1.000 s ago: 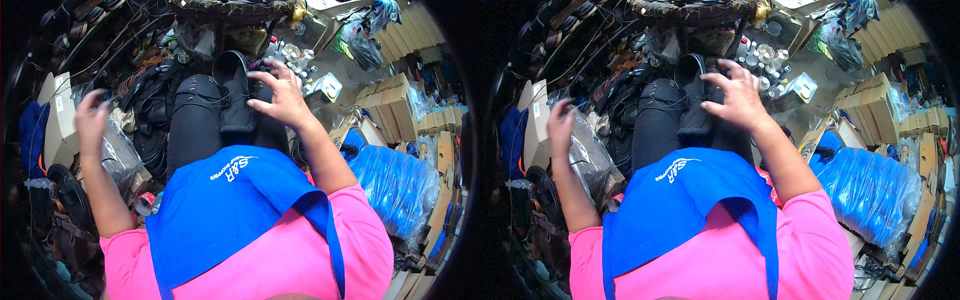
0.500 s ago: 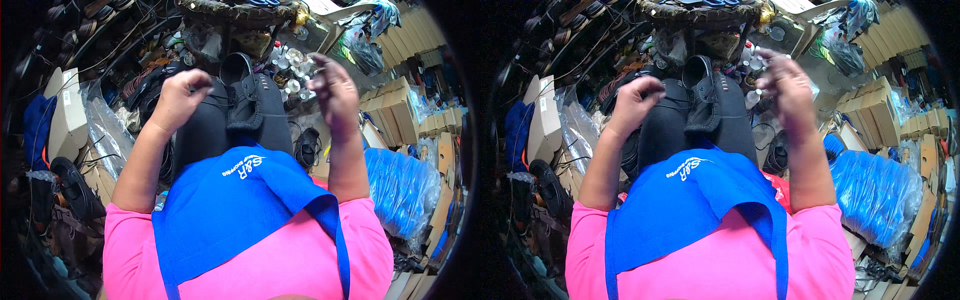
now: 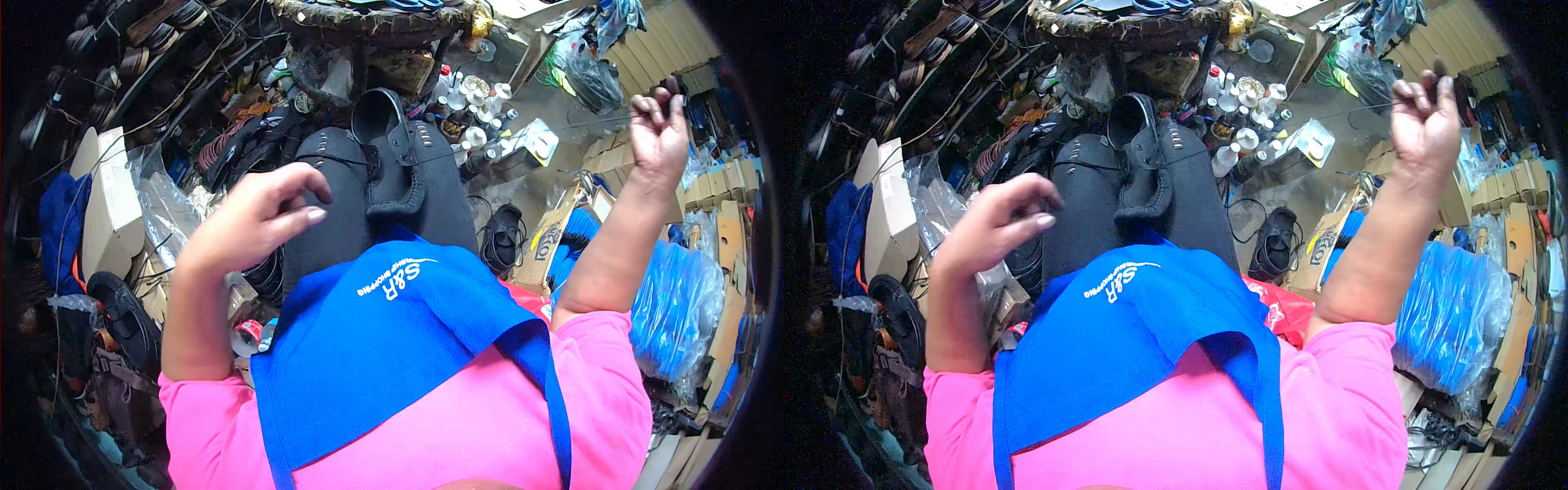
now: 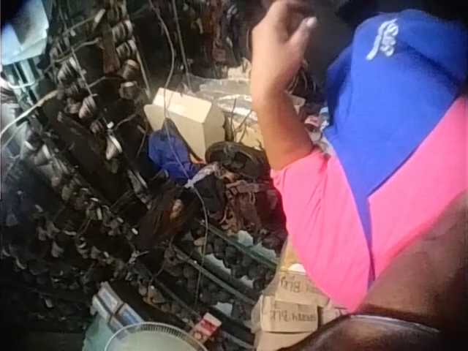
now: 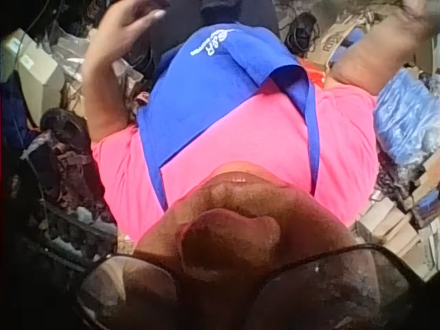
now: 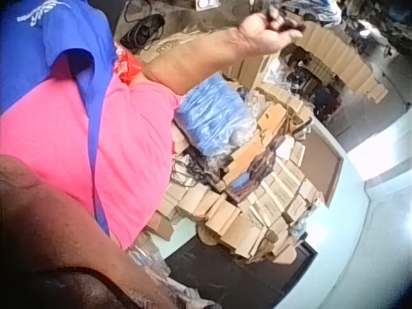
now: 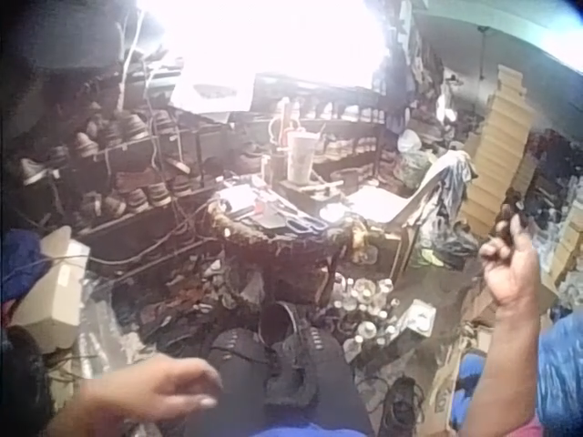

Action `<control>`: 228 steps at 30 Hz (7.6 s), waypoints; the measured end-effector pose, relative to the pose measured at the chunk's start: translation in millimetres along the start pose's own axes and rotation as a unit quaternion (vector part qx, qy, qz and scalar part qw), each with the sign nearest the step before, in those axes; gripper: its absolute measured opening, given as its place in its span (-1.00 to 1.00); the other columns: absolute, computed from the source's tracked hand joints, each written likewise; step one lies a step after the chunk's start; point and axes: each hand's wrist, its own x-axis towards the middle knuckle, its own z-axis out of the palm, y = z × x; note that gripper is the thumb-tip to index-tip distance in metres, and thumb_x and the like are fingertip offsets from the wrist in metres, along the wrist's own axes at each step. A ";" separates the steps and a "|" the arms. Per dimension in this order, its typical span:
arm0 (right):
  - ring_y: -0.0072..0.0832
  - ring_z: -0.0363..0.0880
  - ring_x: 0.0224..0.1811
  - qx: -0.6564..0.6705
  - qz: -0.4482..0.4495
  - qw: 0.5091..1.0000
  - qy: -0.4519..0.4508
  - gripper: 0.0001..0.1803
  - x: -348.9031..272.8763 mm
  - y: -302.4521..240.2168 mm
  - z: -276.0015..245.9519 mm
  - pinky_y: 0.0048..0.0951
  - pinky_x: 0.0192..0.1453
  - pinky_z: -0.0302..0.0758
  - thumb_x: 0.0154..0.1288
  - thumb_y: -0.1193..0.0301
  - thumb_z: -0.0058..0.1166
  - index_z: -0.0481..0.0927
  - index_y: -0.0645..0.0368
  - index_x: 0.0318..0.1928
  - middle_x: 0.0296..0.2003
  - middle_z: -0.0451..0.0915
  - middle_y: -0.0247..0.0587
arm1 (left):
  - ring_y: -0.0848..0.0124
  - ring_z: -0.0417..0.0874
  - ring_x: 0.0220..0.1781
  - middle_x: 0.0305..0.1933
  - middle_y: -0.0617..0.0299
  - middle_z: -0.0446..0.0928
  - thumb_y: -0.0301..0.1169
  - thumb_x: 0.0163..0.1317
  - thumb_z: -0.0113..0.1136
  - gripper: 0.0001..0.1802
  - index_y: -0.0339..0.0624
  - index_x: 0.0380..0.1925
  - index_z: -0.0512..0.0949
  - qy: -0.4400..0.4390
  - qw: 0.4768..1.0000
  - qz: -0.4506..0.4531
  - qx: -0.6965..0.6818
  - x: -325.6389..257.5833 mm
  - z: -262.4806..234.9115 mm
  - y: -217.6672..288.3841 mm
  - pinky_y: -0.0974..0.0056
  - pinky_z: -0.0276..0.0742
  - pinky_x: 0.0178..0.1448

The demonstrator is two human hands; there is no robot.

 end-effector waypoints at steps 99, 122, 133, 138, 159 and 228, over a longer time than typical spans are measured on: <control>-0.76 0.50 -0.39 -0.426 0.126 0.805 -0.393 -0.82 -98.0 69.7 134.3 -0.69 -0.30 0.44 0.19 0.43 0.23 0.64 0.30 -0.25 -0.42 0.62 -0.39 | 0.71 0.39 -0.29 -0.36 0.45 0.48 -0.39 0.28 0.15 -0.84 -0.26 -0.24 0.56 0.091 0.944 0.238 -0.210 90.9 12.1 47.6 0.53 0.35 -0.20; -0.54 0.48 -0.54 -0.582 -0.227 0.660 -0.418 -0.90 -79.1 67.6 119.6 -0.51 -0.42 0.41 0.03 0.45 0.31 0.68 0.15 -0.39 -0.57 0.53 -0.30 | 0.69 0.47 -0.32 -0.36 0.41 0.55 -0.37 0.22 0.22 -0.79 -0.27 -0.22 0.59 0.078 0.935 0.228 -0.260 95.0 3.0 28.9 0.52 0.42 -0.22; -0.43 0.55 -0.48 -0.512 -0.458 0.644 -0.337 -0.81 -86.9 85.9 138.2 -0.45 -0.35 0.44 -0.07 0.43 0.36 0.68 0.01 -0.34 -0.54 0.57 -0.36 | 0.51 0.55 -0.26 -0.18 0.21 0.58 -0.30 0.39 -0.06 -0.67 -0.27 0.01 0.48 -0.007 0.732 0.267 -0.627 122.8 17.2 43.1 0.42 0.49 -0.19; -0.52 0.55 -0.42 -0.446 -0.394 0.730 -0.337 -0.83 -89.6 96.8 136.0 -0.49 -0.32 0.43 0.04 0.45 0.31 0.70 0.07 -0.29 -0.47 0.60 -0.33 | 0.24 0.56 -0.17 -0.23 0.01 0.56 -0.42 0.36 -0.08 -0.78 -0.35 -0.20 0.49 0.054 0.634 0.313 -0.705 120.0 -6.9 30.6 0.17 0.45 0.01; -0.12 0.49 -0.49 -0.849 0.041 0.429 -0.306 -0.58 -51.1 43.7 -100.9 -0.21 -0.38 0.38 0.04 0.07 0.24 0.57 0.20 -0.58 -0.55 0.50 -0.05 | 0.13 0.50 -0.41 -0.53 0.08 0.46 -0.30 0.00 0.35 -0.71 -0.28 -0.58 0.47 0.313 0.871 -0.025 0.377 -27.4 -72.7 -158.7 0.15 0.39 -0.27; -0.79 0.12 -0.71 -0.046 0.574 0.801 -0.163 -0.65 -185.4 124.1 33.8 -0.73 -0.56 0.17 0.39 0.24 -0.11 0.57 0.30 -0.16 -0.30 0.63 -0.15 | 0.00 0.15 0.40 0.29 0.07 0.30 -0.37 0.00 0.29 -0.83 -0.09 -0.36 0.58 0.107 0.944 0.272 0.151 94.7 87.7 -8.5 -0.02 0.10 0.38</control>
